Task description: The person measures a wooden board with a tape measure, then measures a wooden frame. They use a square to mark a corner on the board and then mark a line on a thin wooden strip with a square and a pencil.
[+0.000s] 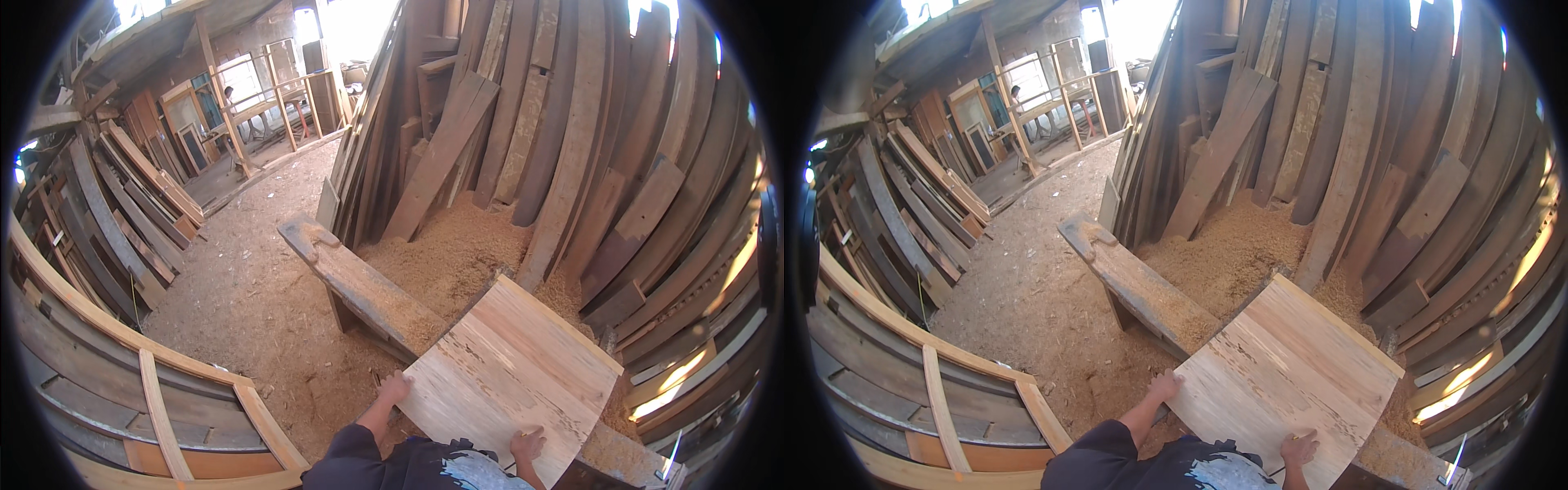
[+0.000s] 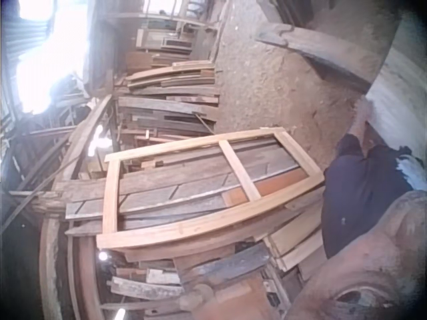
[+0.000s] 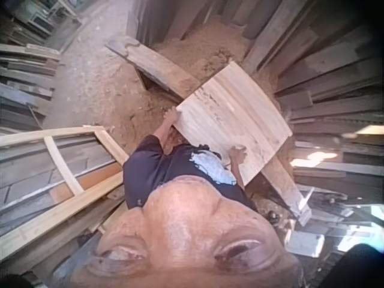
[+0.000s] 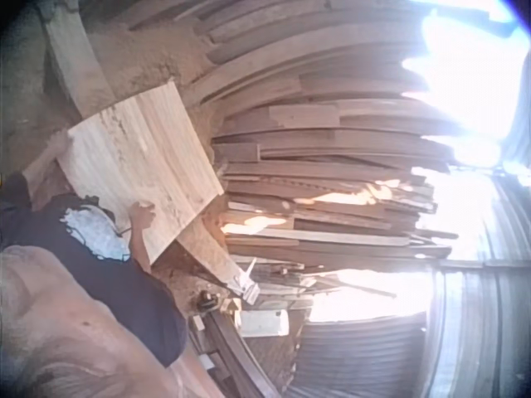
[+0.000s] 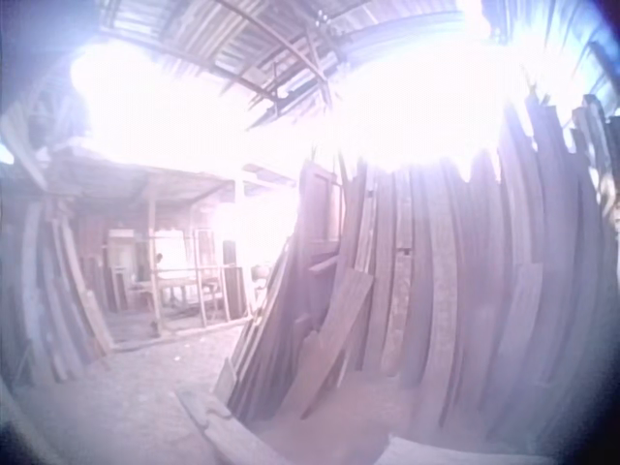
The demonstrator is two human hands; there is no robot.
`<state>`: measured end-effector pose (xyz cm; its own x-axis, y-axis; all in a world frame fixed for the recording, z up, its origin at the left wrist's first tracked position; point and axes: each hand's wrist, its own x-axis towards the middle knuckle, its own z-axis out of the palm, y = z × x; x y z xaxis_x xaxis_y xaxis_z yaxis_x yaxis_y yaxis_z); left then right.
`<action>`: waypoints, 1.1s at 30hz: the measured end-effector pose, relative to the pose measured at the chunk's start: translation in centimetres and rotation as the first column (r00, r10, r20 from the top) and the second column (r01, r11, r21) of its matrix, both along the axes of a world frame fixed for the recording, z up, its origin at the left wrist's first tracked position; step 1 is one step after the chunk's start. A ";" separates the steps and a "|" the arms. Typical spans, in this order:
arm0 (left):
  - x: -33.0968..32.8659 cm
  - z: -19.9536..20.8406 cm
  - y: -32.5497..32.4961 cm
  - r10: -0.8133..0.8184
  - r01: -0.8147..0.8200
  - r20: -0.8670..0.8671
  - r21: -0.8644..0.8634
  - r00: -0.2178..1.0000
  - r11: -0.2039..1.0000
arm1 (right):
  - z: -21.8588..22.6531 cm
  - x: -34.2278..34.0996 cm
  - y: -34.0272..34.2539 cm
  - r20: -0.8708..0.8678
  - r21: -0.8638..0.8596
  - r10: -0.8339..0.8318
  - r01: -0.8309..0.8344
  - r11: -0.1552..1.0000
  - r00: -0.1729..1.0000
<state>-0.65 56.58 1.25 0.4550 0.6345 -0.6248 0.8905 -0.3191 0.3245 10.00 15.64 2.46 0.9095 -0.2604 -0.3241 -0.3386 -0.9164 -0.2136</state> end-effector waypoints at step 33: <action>-1.3 -2.1 0.8 -0.065 0.059 0.062 0.099 0.996 0.993 | -0.5 0.1 0.3 0.012 0.018 -0.006 0.006 1.000 1.000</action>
